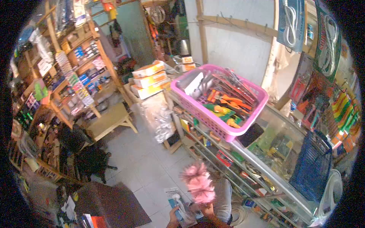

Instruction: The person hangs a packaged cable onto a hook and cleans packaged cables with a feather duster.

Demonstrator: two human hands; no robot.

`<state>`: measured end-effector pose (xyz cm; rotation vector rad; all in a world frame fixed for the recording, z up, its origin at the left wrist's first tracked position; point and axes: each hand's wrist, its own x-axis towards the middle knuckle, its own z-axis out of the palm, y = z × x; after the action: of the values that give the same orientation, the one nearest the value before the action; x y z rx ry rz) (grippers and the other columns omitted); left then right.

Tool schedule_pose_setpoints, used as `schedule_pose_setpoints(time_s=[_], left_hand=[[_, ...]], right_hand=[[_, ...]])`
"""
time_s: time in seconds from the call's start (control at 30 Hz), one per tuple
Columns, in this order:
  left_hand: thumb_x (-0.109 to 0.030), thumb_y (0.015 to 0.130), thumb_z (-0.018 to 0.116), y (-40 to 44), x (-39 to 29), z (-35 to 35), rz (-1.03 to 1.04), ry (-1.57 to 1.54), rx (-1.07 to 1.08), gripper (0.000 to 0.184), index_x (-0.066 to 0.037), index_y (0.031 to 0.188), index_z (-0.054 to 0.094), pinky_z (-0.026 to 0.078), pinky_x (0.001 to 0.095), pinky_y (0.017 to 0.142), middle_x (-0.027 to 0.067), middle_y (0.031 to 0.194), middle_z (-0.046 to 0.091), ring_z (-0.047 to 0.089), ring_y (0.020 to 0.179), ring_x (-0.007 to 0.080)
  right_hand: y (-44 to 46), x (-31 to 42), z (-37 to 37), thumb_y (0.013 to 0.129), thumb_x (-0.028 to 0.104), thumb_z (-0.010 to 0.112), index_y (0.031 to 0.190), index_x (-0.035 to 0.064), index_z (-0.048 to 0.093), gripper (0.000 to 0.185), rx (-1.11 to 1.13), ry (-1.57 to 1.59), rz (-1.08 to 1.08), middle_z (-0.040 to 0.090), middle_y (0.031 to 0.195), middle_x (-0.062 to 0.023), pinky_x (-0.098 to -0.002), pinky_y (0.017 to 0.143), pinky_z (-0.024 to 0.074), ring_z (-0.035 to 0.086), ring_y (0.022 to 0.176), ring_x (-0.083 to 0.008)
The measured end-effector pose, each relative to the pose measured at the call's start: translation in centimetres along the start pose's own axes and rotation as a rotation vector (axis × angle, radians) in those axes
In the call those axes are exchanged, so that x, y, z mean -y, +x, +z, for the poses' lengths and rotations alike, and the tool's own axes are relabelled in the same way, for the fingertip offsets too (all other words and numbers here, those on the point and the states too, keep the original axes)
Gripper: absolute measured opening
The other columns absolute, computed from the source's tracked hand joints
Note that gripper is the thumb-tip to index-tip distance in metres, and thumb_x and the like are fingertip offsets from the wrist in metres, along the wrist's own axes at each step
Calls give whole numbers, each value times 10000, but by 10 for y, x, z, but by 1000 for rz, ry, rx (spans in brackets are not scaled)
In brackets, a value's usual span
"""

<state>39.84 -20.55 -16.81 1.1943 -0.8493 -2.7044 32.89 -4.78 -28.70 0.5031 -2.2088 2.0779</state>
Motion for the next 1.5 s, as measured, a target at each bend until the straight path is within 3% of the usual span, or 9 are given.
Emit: schedule_pose_setpoints(time_s=[0.17, 0.2, 0.3, 0.33, 0.47, 0.57, 0.73, 1.13, 1.5], left_hand=[[-229, 748, 523, 13, 5, 5, -110, -47, 148, 478, 43, 1140, 481, 482, 488, 794, 218, 1021, 581, 590, 883, 367], [-231, 747, 525, 14, 5, 7, -98, -6, 136, 469, 35, 1132, 488, 482, 488, 791, 211, 1009, 583, 588, 888, 365], [-239, 750, 530, 21, 14, 4, -65, 38, 36, 426, 16, 1090, 511, 482, 483, 790, 194, 976, 588, 586, 889, 357], [-241, 751, 531, 25, 18, 2, -53, 41, -7, 409, 10, 1074, 519, 482, 481, 791, 189, 966, 589, 585, 887, 354], [-262, 759, 531, 27, 23, 7, -89, -69, 10, 388, -6, 1051, 524, 482, 467, 789, 174, 943, 588, 582, 863, 338], [-295, 771, 509, 27, 26, 5, -115, -54, 2, 414, -6, 1068, 512, 473, 465, 792, 171, 959, 580, 576, 855, 337], [-365, 770, 474, 32, 29, 3, -185, -72, 75, 465, -21, 1082, 495, 452, 463, 795, 177, 1021, 550, 547, 899, 338], [-371, 760, 501, 28, 19, 29, -244, -33, 59, 471, -54, 1109, 495, 455, 456, 812, 165, 1037, 551, 544, 923, 323], [-354, 746, 497, 44, 27, 6, -152, 92, 97, 450, -50, 1077, 503, 452, 437, 820, 141, 1063, 541, 539, 943, 301]], right_hand=[[0, 7, -20, 696, 84, 656, 875, 112, 663, 181, 129, -132, 172, 567, 654, -34, -337, 566, 410, 532, 622, -210], [16, 48, -19, 751, 133, 665, 886, 78, 647, 146, 90, 166, 589, 585, 692, -48, -339, 623, 422, 526, 658, -177], [21, 55, -25, 786, 209, 671, 881, 45, 625, 195, 184, 118, 566, 604, 745, -63, -322, 643, 422, 520, 697, -142], [18, 48, -32, 804, 138, 636, 1018, 11, 597, 252, 352, -28, 674, 650, 973, -75, -299, 782, 459, 591, 847, -149], [22, 54, -32, 824, 184, 632, 1053, -5, 577, 302, 351, -96, 764, 652, 965, -85, -294, 819, 459, 594, 893, -144], [16, 47, -27, 794, 333, 669, 952, 42, 627, 334, 239, -36, 748, 634, 832, -96, -338, 685, 446, 569, 759, -162], [8, 28, -24, 826, 343, 628, 907, 11, 626, 341, 321, -113, 664, 608, 718, -117, -341, 626, 430, 500, 653, -119], [31, 52, -32, 813, 342, 626, 963, 31, 636, 346, 226, 17, 615, 637, 780, -133, -341, 667, 441, 554, 703, -153], [23, 33, -38, 825, 355, 621, 922, 20, 619, 349, 309, -53, 623, 484, 605, -83, -335, 559, 362, 435, 584, -124]])
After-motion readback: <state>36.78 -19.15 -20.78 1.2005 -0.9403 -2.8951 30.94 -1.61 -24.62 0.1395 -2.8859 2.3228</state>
